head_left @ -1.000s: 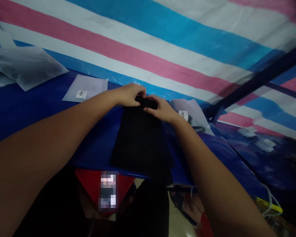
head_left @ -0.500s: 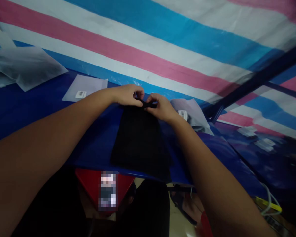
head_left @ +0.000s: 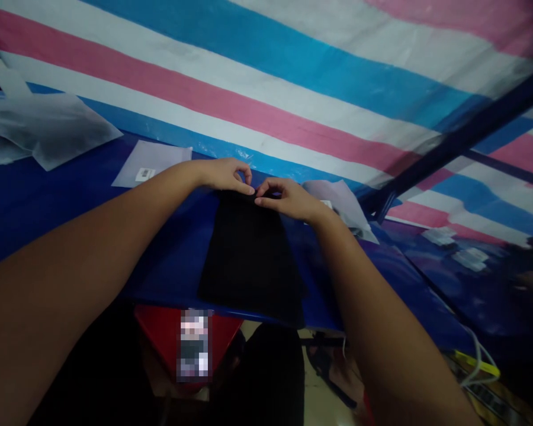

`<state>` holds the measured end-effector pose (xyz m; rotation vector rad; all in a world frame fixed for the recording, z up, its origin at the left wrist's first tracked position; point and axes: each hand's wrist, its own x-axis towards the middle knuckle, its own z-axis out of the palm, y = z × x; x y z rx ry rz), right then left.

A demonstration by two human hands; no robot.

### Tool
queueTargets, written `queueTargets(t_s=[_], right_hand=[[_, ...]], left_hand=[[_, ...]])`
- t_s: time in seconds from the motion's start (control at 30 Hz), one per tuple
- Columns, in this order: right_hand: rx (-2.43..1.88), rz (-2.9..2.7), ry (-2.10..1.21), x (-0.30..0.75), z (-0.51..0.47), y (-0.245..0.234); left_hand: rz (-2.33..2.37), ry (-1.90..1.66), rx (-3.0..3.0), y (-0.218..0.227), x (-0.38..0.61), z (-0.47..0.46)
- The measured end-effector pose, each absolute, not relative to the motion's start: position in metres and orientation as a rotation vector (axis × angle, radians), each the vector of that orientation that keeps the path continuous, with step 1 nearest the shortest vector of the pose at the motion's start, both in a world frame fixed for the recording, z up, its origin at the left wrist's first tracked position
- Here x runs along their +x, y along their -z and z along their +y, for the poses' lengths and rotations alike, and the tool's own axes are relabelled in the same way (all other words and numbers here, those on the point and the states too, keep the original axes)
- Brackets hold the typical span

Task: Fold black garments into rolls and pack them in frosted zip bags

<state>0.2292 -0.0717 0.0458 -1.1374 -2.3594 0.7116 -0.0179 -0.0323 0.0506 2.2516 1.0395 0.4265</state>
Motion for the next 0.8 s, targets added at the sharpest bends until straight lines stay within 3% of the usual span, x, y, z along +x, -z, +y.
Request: queueTargets(t_s=[0.23,0.43,0.8], right_hand=[[-1.134,-2.289,-0.681,0.229,-0.072,-0.044],[-1.229,-2.272,-0.539,0.231,-0.070,-0.041],[-1.149,-2.179,-0.682,0.228,-0.069,-0.040]], left_hand=[[1.024,-0.278,2.408,-0.051,-0.016,-0.032],[0.919,-0.531,2.494,-0.041,-0.010,-0.031],[0.948,-0.426,2.380,-0.039,-0.012,-0.031]])
